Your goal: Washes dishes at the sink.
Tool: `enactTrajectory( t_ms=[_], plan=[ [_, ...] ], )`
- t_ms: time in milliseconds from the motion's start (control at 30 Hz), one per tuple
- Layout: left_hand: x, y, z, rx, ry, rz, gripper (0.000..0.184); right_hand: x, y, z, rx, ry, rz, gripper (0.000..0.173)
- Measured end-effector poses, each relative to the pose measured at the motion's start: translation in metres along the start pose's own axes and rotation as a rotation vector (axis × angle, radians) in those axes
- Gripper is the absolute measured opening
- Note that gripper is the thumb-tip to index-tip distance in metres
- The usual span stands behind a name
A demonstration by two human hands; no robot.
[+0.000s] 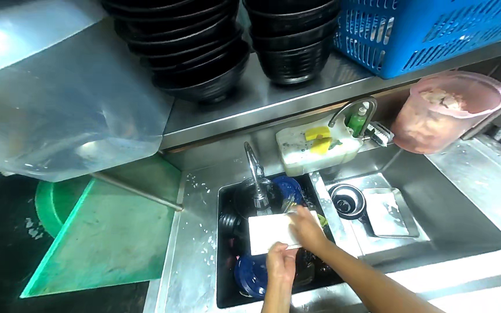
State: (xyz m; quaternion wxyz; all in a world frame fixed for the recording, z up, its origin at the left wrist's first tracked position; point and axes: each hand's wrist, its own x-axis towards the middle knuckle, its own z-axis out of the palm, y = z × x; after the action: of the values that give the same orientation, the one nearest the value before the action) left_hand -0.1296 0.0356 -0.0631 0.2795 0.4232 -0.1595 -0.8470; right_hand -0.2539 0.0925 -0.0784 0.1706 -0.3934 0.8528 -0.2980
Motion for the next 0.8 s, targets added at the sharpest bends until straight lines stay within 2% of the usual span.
enactTrajectory(
  t_ms=[100,167,267,333,400,467,567,667,733,800],
  plan=[
    [0.004,0.01,0.0,-0.007,0.005,0.036,0.034,0.002,0.024,-0.014,-0.042,0.012,0.267,0.034],
    [0.006,0.011,0.004,0.038,-0.042,0.014,0.033,0.009,0.01,-0.017,-0.031,0.004,0.309,0.034],
    [0.008,0.004,0.008,0.195,-0.125,-0.008,0.028,0.016,-0.029,-0.021,0.111,0.014,0.208,0.031],
    [0.003,0.0,0.016,0.278,-0.114,-0.06,0.02,0.019,-0.048,-0.02,0.185,0.048,0.108,0.029],
    [-0.006,-0.003,0.023,0.35,-0.098,-0.121,0.016,0.022,-0.062,-0.021,0.208,0.085,0.031,0.028],
    [-0.006,-0.008,0.022,0.353,-0.125,-0.095,0.017,0.025,-0.065,-0.023,0.205,0.091,-0.018,0.027],
    [0.009,0.0,0.012,0.47,-0.204,0.009,0.03,0.019,-0.059,-0.028,0.152,-0.04,-0.189,0.03],
    [0.01,0.014,0.005,0.562,-0.313,-0.066,0.03,0.008,-0.055,-0.039,0.088,-0.175,-0.413,0.029],
    [0.007,0.014,0.01,0.503,-0.402,-0.133,0.032,0.013,-0.05,-0.049,0.021,-0.133,-0.405,0.028],
    [0.007,0.011,0.015,0.437,-0.478,-0.171,0.038,0.023,-0.04,-0.052,-0.002,0.059,-0.288,0.026]
  ],
)
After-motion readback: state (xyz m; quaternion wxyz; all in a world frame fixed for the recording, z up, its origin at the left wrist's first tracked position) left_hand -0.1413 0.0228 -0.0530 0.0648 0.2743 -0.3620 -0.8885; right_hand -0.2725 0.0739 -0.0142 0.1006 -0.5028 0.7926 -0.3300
